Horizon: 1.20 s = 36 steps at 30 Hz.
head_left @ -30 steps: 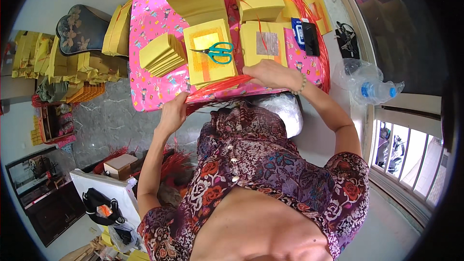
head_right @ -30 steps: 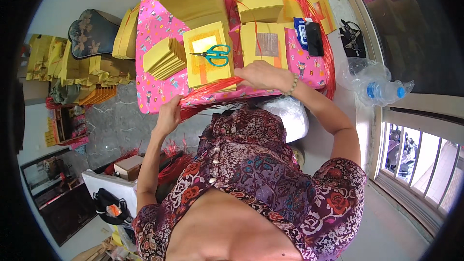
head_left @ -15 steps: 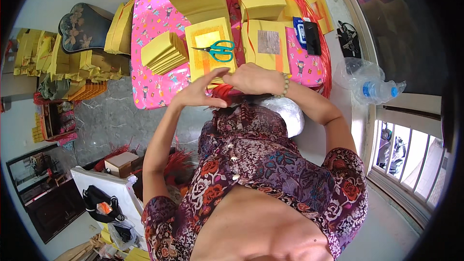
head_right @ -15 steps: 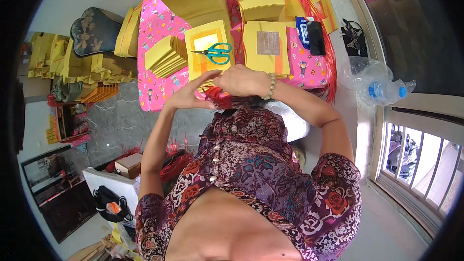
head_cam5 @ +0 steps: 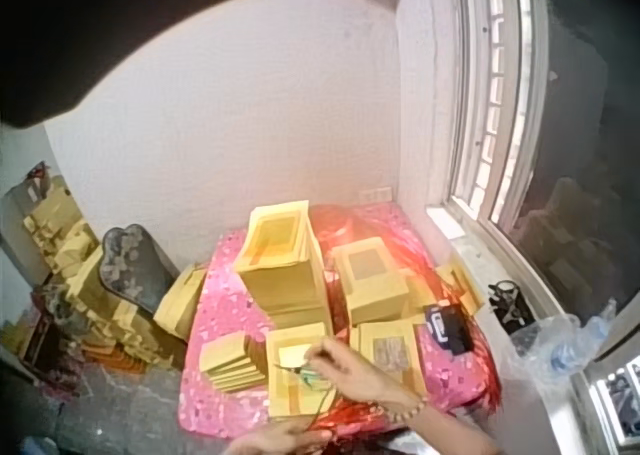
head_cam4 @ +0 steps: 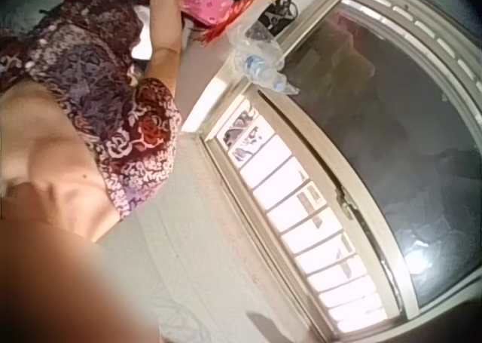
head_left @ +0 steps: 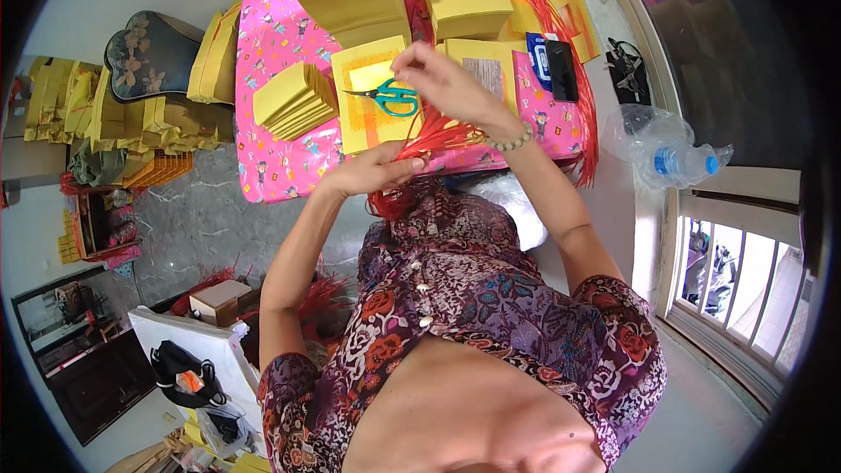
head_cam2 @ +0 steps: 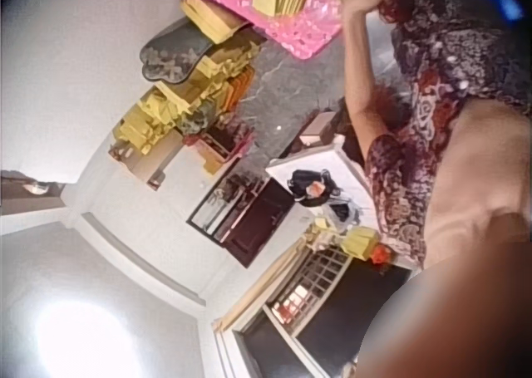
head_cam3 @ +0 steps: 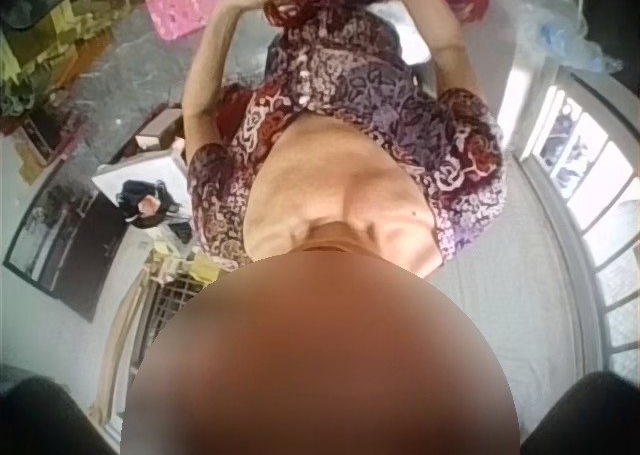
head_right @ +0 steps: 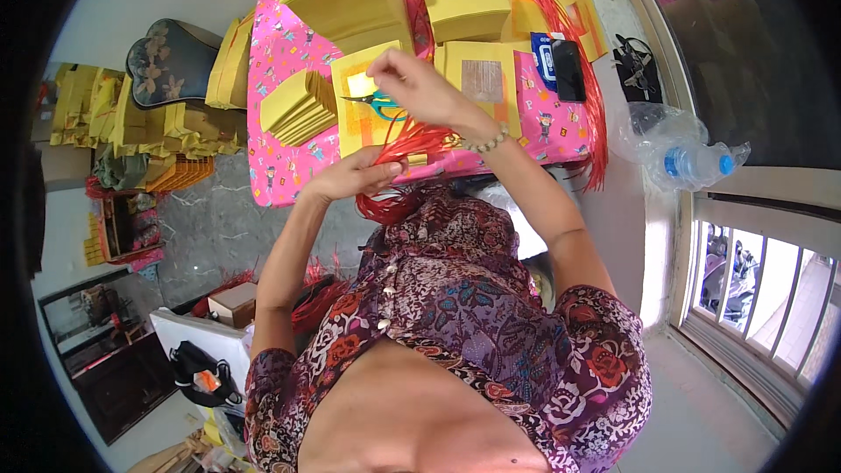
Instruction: Measuring and cutting lengths of red ribbon from a bundle using scissors.
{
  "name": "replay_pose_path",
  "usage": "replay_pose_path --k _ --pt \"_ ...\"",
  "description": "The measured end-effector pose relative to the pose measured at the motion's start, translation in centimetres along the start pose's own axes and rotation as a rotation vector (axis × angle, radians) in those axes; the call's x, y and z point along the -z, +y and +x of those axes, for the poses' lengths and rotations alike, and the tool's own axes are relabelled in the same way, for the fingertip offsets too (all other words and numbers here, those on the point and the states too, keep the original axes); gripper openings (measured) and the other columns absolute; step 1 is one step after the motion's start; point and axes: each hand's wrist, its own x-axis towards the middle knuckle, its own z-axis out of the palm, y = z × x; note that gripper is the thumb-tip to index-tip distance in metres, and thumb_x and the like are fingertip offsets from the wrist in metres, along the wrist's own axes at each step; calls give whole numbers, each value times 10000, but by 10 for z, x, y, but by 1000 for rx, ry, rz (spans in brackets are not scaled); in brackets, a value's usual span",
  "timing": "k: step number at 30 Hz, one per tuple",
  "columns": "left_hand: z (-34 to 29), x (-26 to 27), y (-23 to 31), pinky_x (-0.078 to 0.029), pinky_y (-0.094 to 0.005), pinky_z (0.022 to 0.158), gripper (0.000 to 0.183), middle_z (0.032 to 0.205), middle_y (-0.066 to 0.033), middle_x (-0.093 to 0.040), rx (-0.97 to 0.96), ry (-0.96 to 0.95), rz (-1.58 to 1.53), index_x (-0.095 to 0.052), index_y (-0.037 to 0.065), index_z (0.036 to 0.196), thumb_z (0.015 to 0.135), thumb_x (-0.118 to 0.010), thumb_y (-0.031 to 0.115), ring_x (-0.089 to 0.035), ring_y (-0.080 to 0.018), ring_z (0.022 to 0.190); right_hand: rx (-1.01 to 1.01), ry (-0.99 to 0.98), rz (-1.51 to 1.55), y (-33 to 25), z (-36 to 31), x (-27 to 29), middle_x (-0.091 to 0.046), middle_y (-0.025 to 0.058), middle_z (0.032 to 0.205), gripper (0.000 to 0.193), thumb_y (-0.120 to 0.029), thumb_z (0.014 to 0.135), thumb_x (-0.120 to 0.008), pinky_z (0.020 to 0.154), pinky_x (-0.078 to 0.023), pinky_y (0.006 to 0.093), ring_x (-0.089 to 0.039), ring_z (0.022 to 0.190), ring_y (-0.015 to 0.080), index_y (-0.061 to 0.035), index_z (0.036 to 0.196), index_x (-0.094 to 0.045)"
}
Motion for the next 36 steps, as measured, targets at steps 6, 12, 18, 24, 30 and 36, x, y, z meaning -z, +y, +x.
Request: replay_pose_path --k 6,12,18,24,30,36 --pt "14 -23 -15 -431 -462 704 277 825 -227 -593 -113 479 892 -450 -25 924 913 -492 248 -595 -363 816 -221 348 430 -14 10 6 -577 21 881 120 -150 912 -506 752 -477 257 -569 851 99 -52 978 -528" --pt "3 -6 -25 -436 -435 631 295 769 -206 -574 -51 540 625 -448 -33 934 916 -493 258 -586 -327 713 -176 350 638 -3 1 40 -572 33 940 221 -195 952 -423 829 -463 298 -565 900 131 -31 1065 -517" --pt "-28 4 0 -205 -195 427 222 619 71 -350 19 86 -105 -495 77 932 926 -508 299 -281 -27 499 -108 -300 45 18 -7 24 -566 81 1109 404 -314 981 -317 991 -344 326 -499 1106 184 -13 1134 -538" --pt "-62 24 2 -195 -193 415 212 599 86 -313 -74 282 -193 -482 89 933 933 -496 301 -263 -22 478 -334 -366 -254 28 -21 35 -598 110 986 451 -343 988 -290 927 -413 309 -565 1002 182 13 1082 -549" --pt "-24 12 -18 -293 -194 459 175 652 66 -397 -203 708 -66 -509 68 1046 934 -477 199 -355 -26 541 -304 400 413 34 -16 -15 -579 48 868 249 -235 974 -387 697 -492 260 -570 798 114 -21 962 -511" --pt "21 -11 -30 -418 -284 636 295 783 -49 -529 -390 900 126 -453 11 1180 918 -486 144 -499 -137 705 -351 542 928 19 -6 -66 -588 19 912 177 -146 955 -416 718 -493 267 -571 831 105 -45 955 -562"
